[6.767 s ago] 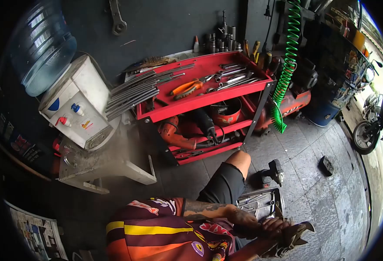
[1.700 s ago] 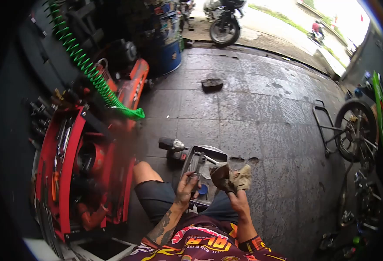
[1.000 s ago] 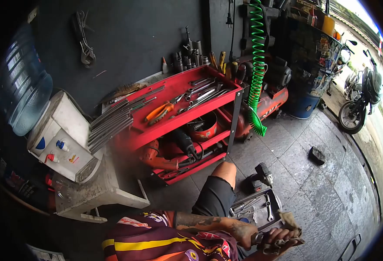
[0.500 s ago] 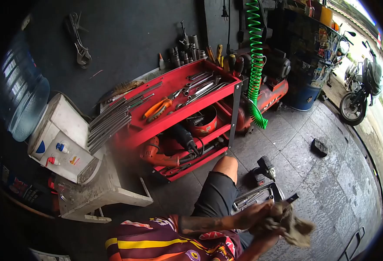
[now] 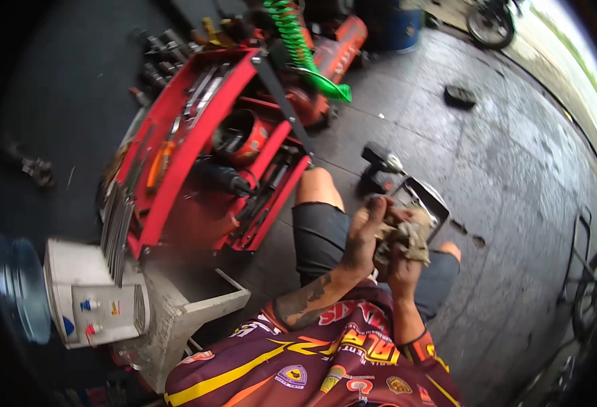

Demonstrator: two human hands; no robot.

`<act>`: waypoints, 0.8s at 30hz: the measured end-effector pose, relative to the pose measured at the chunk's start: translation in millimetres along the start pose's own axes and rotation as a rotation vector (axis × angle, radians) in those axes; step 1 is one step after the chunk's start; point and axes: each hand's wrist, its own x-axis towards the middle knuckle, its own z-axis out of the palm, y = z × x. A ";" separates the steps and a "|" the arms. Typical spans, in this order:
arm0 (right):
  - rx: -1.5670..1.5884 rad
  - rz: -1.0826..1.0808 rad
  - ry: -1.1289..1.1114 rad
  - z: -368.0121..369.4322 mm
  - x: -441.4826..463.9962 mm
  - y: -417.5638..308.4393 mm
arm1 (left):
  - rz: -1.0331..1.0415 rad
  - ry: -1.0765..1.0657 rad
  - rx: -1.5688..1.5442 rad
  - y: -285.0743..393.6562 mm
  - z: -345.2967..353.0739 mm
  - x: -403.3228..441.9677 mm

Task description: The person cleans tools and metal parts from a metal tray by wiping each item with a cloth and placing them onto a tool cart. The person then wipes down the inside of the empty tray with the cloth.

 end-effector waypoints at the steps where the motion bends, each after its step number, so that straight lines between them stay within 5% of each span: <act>1: -0.014 -0.024 0.018 6.9 1.2 6.4 | 0.165 0.084 0.129 -4.5 5.6 -2.7; 4: 0.378 0.287 0.179 12.8 12.5 25.6 | 0.424 0.019 0.164 -10.0 0.1 -2.0; 6: 0.354 0.425 0.251 14.6 17.1 34.9 | 0.406 0.048 0.029 -7.3 2.0 1.0; 8: 0.204 0.363 0.394 17.4 19.4 37.2 | 0.285 0.089 -0.196 8.9 -6.0 13.4; 11: 0.843 0.553 0.244 -22.5 26.0 27.4 | 0.355 0.095 -0.247 38.2 -22.9 29.0; 13: 0.815 0.361 0.336 -24.6 29.9 19.0 | 0.449 0.100 -0.180 55.2 -25.6 35.8; 15: 0.778 0.451 0.354 -11.1 19.4 9.5 | 0.478 0.151 -0.182 60.9 -26.2 40.1; 16: 0.760 0.496 0.362 -4.3 14.6 5.0 | 0.410 0.075 -0.223 57.0 -25.7 42.3; 17: 0.230 0.508 -0.016 5.2 6.4 5.1 | 0.332 0.003 -0.264 49.4 -25.1 42.7; 19: 0.175 0.225 0.126 37.0 6.8 -9.4 | 0.261 -0.167 -0.252 27.8 -12.3 39.2; 20: 0.457 0.498 0.167 38.2 1.1 -9.6 | 0.246 -0.174 -0.252 24.5 -3.9 34.4; 22: 0.403 0.709 0.000 20.8 0.5 -13.6 | 0.254 -0.378 -0.125 27.3 -7.4 29.9; 24: 0.404 0.646 0.049 21.4 -3.0 -6.3 | 0.141 -0.605 -0.180 29.1 -16.5 34.0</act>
